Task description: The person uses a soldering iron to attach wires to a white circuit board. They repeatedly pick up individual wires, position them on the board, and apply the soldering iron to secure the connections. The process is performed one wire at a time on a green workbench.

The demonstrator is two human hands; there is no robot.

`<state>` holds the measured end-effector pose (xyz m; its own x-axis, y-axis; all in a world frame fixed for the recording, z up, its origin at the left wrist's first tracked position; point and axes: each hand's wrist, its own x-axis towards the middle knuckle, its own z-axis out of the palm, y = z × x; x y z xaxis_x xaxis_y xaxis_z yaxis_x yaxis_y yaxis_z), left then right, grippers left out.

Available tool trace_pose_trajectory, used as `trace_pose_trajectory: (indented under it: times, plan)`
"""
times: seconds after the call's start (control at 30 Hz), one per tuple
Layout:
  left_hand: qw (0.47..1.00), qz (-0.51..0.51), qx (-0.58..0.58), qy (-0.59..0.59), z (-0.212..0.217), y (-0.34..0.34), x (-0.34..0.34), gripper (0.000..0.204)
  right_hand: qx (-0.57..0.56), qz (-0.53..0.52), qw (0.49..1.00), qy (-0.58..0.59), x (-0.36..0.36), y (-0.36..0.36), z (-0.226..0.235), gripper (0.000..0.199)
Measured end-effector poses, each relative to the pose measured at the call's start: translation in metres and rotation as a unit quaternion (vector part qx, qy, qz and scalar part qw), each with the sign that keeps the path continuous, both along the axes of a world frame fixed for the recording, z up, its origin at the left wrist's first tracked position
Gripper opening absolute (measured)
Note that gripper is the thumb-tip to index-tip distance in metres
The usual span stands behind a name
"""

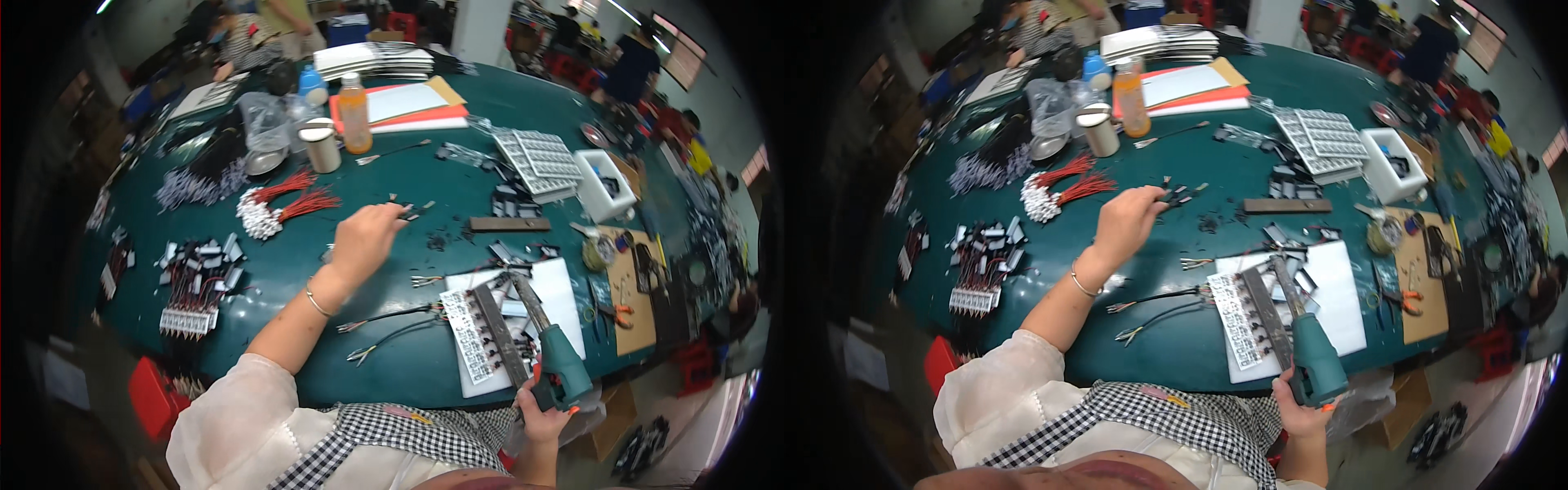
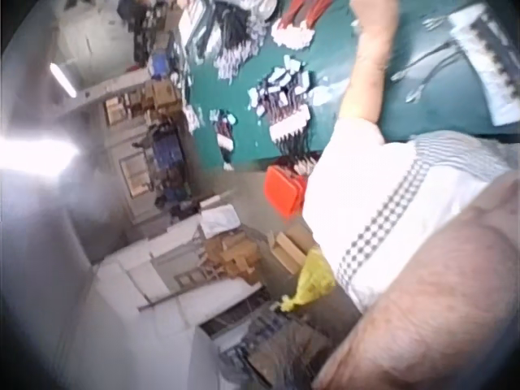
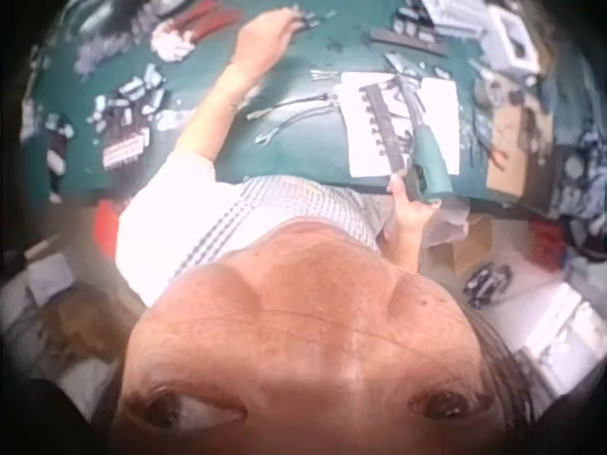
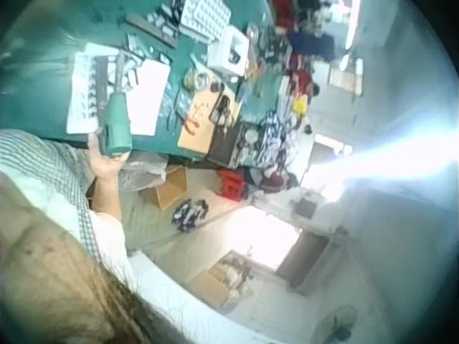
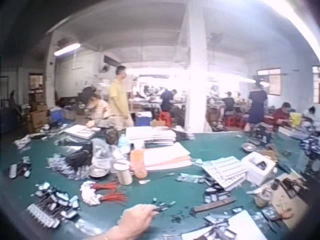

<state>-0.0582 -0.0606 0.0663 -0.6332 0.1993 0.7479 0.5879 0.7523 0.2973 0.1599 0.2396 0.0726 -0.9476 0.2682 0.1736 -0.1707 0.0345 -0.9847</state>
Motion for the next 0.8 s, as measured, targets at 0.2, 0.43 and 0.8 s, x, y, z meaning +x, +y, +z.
trace_pose_trajectory:
  times: [0.2,0.43,0.8]
  plan:
    - [0.812,-0.315,0.255,-0.420,0.011,0.022,0.073,0.014,-0.038,0.025,0.999,-0.008,-0.027,-0.046,-0.018,0.059]
    - [0.468,-0.483,0.390,-0.629,-0.014,0.074,0.125,0.013,-0.053,-0.017,0.996,-0.064,-0.028,-0.044,-0.034,0.062]
    - [0.482,-0.458,0.374,-0.647,-0.022,0.083,0.129,0.018,-0.077,-0.058,0.985,-0.146,-0.027,-0.073,0.009,0.045]
